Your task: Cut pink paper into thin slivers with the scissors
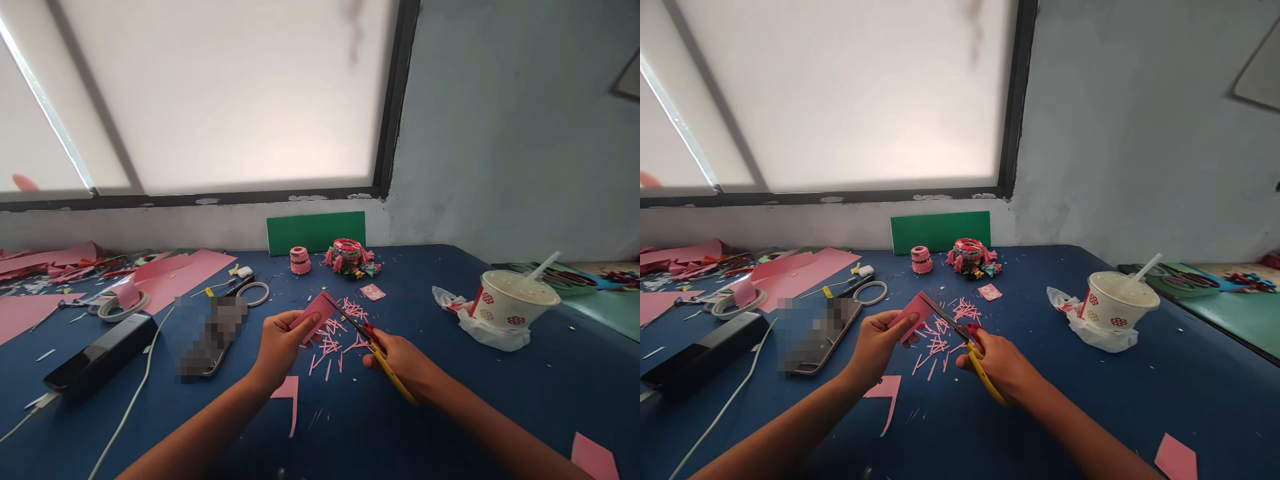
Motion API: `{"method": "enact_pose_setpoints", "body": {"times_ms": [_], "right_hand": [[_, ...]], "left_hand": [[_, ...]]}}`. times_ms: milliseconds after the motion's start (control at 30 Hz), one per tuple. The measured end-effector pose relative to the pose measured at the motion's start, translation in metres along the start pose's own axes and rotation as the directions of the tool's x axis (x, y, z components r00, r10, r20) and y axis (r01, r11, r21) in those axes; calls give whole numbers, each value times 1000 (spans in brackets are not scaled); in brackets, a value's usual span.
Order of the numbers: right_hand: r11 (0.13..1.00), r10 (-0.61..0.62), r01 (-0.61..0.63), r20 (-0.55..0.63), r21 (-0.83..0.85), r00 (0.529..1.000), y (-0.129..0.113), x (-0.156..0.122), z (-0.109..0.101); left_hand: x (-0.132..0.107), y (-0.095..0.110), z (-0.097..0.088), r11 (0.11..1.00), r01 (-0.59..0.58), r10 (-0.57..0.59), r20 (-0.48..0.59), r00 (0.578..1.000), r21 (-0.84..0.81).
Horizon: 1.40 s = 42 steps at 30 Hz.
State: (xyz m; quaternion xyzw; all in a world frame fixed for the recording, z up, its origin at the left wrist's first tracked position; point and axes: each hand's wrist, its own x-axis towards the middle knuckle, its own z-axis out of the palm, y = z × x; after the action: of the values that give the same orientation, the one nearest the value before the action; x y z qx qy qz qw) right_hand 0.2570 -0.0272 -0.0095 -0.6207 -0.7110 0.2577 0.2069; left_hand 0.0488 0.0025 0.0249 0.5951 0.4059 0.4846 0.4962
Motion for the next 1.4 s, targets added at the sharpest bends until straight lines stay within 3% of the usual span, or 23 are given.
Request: {"method": "enact_pose_setpoints", "body": {"times_ms": [533, 700, 900, 1167, 1400], "right_hand": [[1000, -22, 22, -46, 4, 999, -3, -1, -6], [998, 63, -63, -7, -10, 998, -2, -1, -7], [1000, 26, -25, 35, -16, 999, -1, -1, -2], [1000, 12, -12, 34, 2, 999, 0, -1, 1], [999, -2, 2, 20, 32, 1000, 1, -1, 1]], "left_hand": [[-1, 0, -3, 999, 18, -18, 4, 1000, -31], [1, -3, -4, 998, 2, -3, -14, 1000, -60], [3, -2, -6, 996, -21, 17, -45, 999, -89], [0, 0, 0, 1000, -9, 9, 33, 999, -12], [1, 0, -1, 1000, -12, 13, 24, 1000, -11]]}}
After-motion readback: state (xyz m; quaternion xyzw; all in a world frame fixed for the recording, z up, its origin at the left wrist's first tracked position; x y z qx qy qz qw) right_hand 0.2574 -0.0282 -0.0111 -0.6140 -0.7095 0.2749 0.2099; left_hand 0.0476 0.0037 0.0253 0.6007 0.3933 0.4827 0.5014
